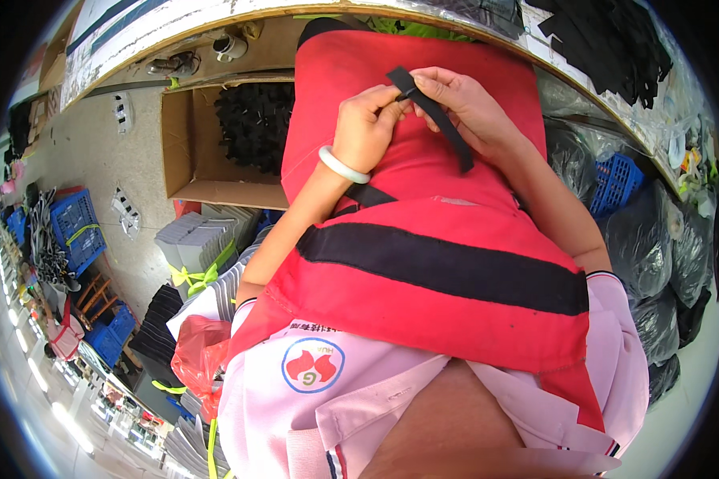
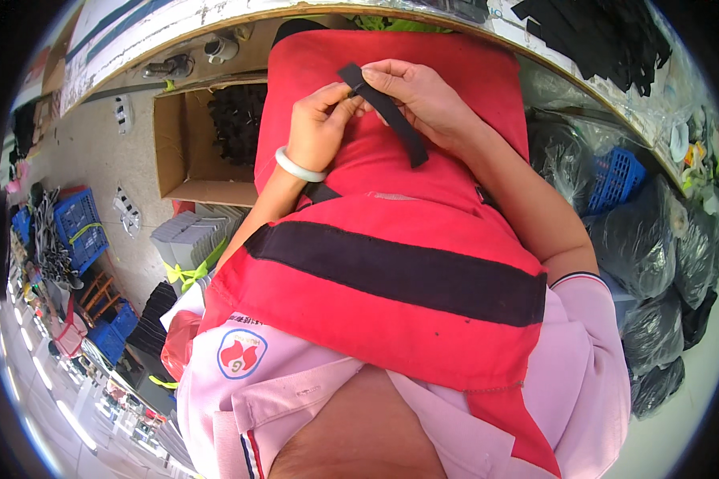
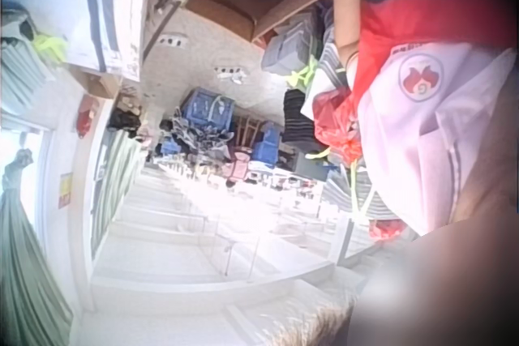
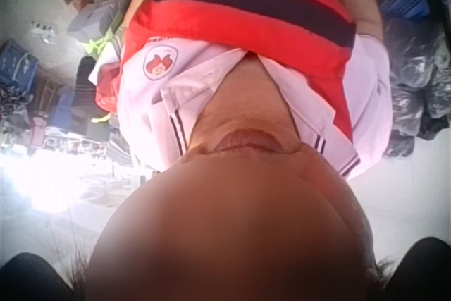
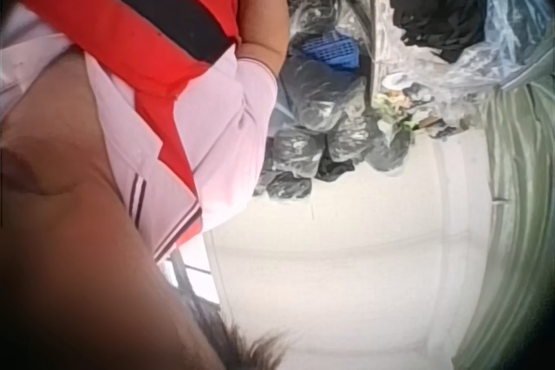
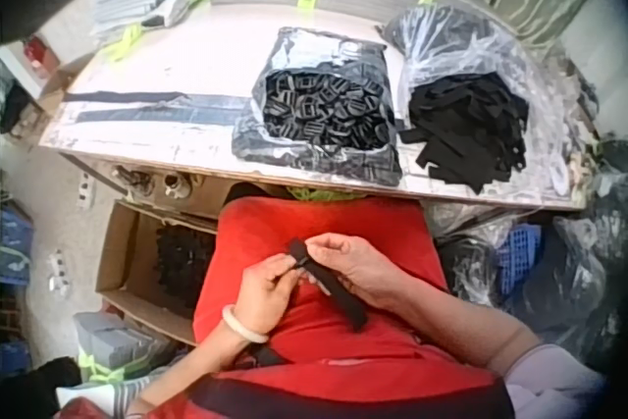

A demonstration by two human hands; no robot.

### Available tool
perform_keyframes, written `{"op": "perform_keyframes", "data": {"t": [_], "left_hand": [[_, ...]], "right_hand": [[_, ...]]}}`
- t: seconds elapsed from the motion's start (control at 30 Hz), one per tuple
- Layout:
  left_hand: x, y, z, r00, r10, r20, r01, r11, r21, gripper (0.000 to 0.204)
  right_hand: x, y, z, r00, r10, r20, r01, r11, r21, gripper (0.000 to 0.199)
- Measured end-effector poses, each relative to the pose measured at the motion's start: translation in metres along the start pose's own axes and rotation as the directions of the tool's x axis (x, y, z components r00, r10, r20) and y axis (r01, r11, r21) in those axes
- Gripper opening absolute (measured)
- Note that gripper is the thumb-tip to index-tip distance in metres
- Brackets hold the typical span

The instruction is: Threading fabric straps through plastic buckles as part of a manufacturing process.

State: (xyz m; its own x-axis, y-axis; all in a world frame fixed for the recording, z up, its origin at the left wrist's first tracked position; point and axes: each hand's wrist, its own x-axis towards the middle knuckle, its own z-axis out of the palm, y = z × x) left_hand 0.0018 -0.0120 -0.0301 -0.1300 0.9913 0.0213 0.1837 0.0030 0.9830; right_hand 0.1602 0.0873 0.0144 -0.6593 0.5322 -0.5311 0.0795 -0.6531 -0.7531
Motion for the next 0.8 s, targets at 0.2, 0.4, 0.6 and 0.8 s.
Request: {"op": "perform_keyframes", "data": {"t": [0.2, 0.4, 0.6, 0.8], "left_hand": [[0.007, 0.005, -0.014, 0.869, -0.426, 0.25, 0.427, 0.392, -0.815, 0.019], [0.014, 0.024, -0.008, 0.894, -0.447, -0.001, 0.303, 0.608, -0.733, 0.022], [0.011, 0.03, -0.005, 0.918, -0.387, -0.085, 0.264, 0.759, -0.595, 0.023], [0.007, 0.029, 0.0, 0.951, -0.257, -0.172, 0.128, 0.832, -0.539, 0.019]], "right_hand": [[0.004, 0.012, -0.003, 0.943, -0.331, -0.031, 0.294, 0.873, -0.389, 0.019], [-0.021, -0.024, 0.021, 0.781, -0.622, 0.05, 0.561, 0.664, -0.495, 0.017], [-0.019, -0.021, 0.0, 1.0, -0.011, -0.009, 0.005, 0.856, -0.517, 0.02], [-0.007, -0.01, 0.007, 0.994, -0.086, -0.069, 0.058, 0.94, -0.336, 0.018]]}}
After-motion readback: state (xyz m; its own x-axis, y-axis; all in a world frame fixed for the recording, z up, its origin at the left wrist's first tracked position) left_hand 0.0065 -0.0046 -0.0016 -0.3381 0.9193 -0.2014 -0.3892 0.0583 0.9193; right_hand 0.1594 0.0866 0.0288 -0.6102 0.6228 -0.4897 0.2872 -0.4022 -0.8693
